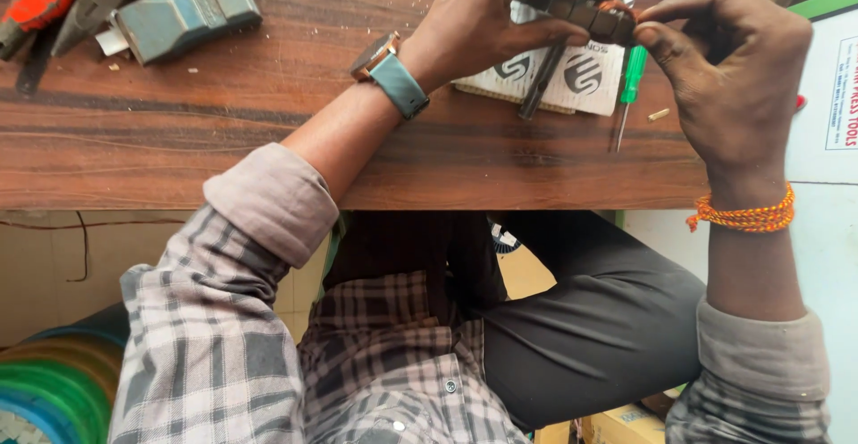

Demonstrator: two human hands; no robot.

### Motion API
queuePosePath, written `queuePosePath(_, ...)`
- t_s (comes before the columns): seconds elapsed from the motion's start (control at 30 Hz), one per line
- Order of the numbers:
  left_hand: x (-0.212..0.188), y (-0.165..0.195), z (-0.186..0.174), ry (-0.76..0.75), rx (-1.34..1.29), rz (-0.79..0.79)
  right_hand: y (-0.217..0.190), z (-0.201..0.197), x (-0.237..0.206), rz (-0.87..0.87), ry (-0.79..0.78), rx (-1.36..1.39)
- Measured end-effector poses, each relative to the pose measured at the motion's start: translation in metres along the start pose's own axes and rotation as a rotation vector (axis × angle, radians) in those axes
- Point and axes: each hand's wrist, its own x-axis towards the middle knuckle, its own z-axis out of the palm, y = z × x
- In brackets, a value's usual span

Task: The person works on an electric motor armature at a workbench, holding the rotor and using a screwdriver to adjust and reposition components on it. They turn the armature over, fit parts onto the shaft, and set the assembled armature down on a notebook on the bench.

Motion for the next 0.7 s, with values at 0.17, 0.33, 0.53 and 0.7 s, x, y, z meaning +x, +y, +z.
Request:
queuePosePath(0.17, -0.009, -0.009, 0.009, -0.041, -0.225, -0.081, -0.003, 0.009, -0.015, -0.017, 0.055, -0.162)
queuePosePath(0.33, -0.017, -0.013, 0.009, -0.030, -0.130, -0.102, -0.007, 0.020, -0.021, -0.091, 0.098, -0.159)
queuePosePath(0.53, -0.015, -0.010, 0.008, 0.006, -0.083, -0.048, -0.014, 0.025, -0.020, -0.016, 0.086, -0.176)
queuePosePath(0.7, -0.009, -0.001, 0.000, 0.043, 0.018, 0.062, -0.018, 0.033, -0.020, -0.110, 0.070, -0.186)
